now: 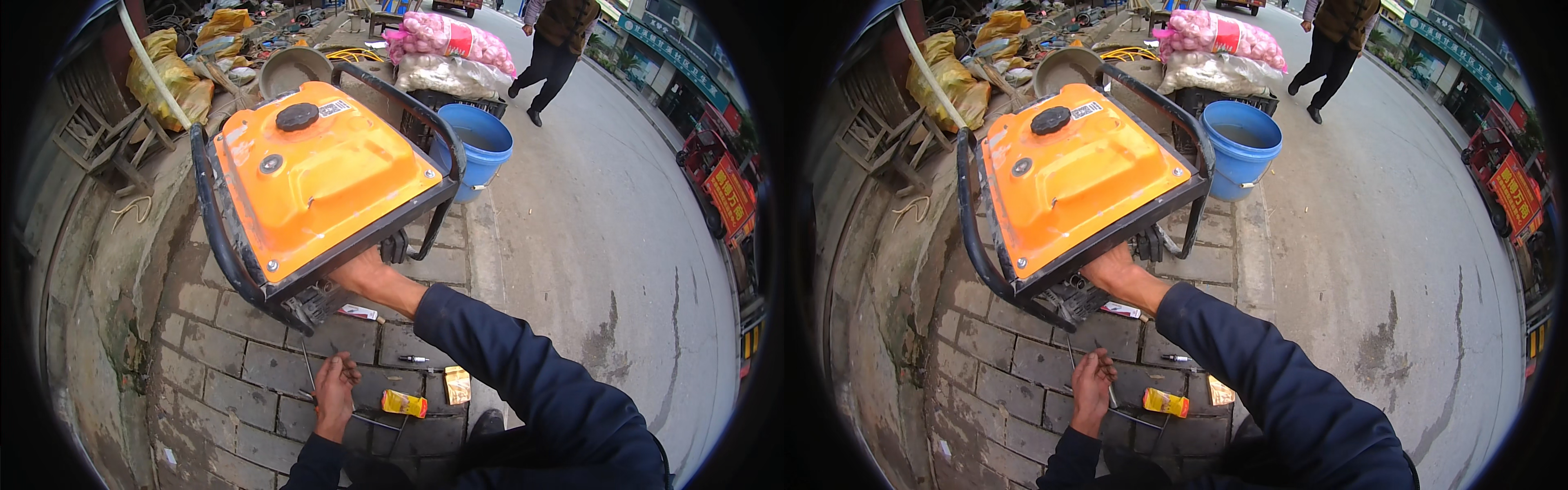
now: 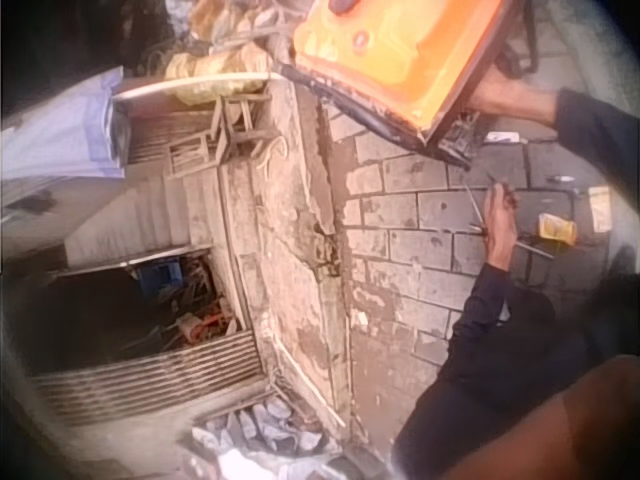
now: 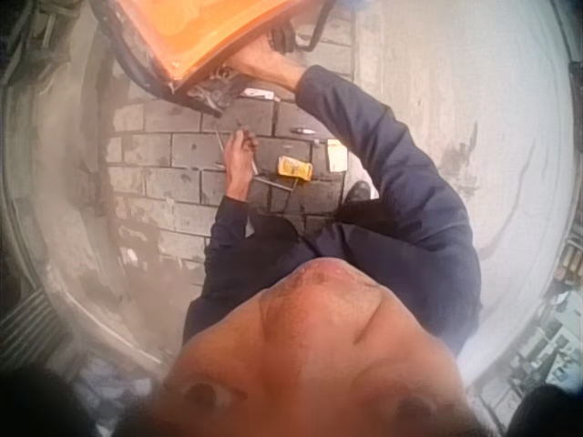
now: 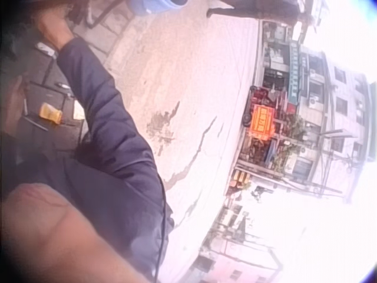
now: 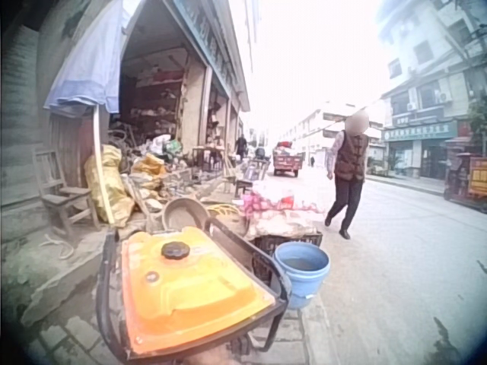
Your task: The person removes the top cover of a portable generator, uses a screwdriver and socket wrench to remove the spark plug, inspects it, and then reinstalls it. The person then attempts to start the generator by pulling the starter cord.
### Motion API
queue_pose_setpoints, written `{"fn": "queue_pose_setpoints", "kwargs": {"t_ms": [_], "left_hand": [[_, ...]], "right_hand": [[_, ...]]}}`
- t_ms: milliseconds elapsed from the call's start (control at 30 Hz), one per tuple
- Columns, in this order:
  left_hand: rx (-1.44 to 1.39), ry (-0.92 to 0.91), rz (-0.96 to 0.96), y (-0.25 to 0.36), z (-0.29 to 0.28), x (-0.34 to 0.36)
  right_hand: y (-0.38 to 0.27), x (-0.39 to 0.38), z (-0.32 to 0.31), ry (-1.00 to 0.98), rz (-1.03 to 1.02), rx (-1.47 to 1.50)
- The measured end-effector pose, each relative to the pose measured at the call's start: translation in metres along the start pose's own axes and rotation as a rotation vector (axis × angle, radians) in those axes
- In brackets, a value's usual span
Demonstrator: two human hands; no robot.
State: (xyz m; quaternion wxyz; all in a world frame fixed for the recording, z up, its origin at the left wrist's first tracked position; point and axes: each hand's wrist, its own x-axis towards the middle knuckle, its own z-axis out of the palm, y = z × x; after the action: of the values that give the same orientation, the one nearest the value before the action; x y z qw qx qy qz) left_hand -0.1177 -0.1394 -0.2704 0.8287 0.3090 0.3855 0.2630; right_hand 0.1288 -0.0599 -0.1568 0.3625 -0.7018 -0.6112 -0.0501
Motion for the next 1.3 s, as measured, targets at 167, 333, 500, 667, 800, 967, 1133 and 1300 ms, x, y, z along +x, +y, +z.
{"fn": "queue_pose_setpoints", "kwargs": {"t_ms": [167,333,500,667,800,967,1133,1300], "left_hand": [[0.006,-0.008,-0.011,-0.0006,-0.0003,0.0006],[-0.007,-0.006,-0.008,-0.0003,-0.0023,0.0005],[-0.006,-0.007,-0.011,-0.0003,-0.0011,0.0007],[-0.01,-0.002,-0.004,-0.0002,0.0002,0.0003],[-0.006,0.003,-0.008,-0.0017,0.0012,0.0008],[-0.009,0.006,-0.006,-0.0026,0.0006,0.0009],[-0.006,-0.004,-0.01,-0.0035,0.0002,0.0012],[0.0,0.002,-0.014,-0.0033,0.0009,0.0006]], "right_hand": [[0.0015,0.0014,-0.0002,0.083,-0.083,-0.05],[0.001,0.0007,-0.002,0.013,-0.029,0.0],[-0.0002,0.0018,-0.0029,0.032,-0.033,-0.007],[0.0001,0.0019,-0.0017,0.018,-0.02,0.015],[-0.0006,0.0032,-0.0025,0.027,-0.033,0.013],[-0.0028,0.0022,-0.006,0.002,-0.004,0.008],[-0.0012,0.0035,-0.004,-0.017,-0.005,0.037],[-0.0005,0.0029,-0.0032,0.034,-0.018,0.011]]}}
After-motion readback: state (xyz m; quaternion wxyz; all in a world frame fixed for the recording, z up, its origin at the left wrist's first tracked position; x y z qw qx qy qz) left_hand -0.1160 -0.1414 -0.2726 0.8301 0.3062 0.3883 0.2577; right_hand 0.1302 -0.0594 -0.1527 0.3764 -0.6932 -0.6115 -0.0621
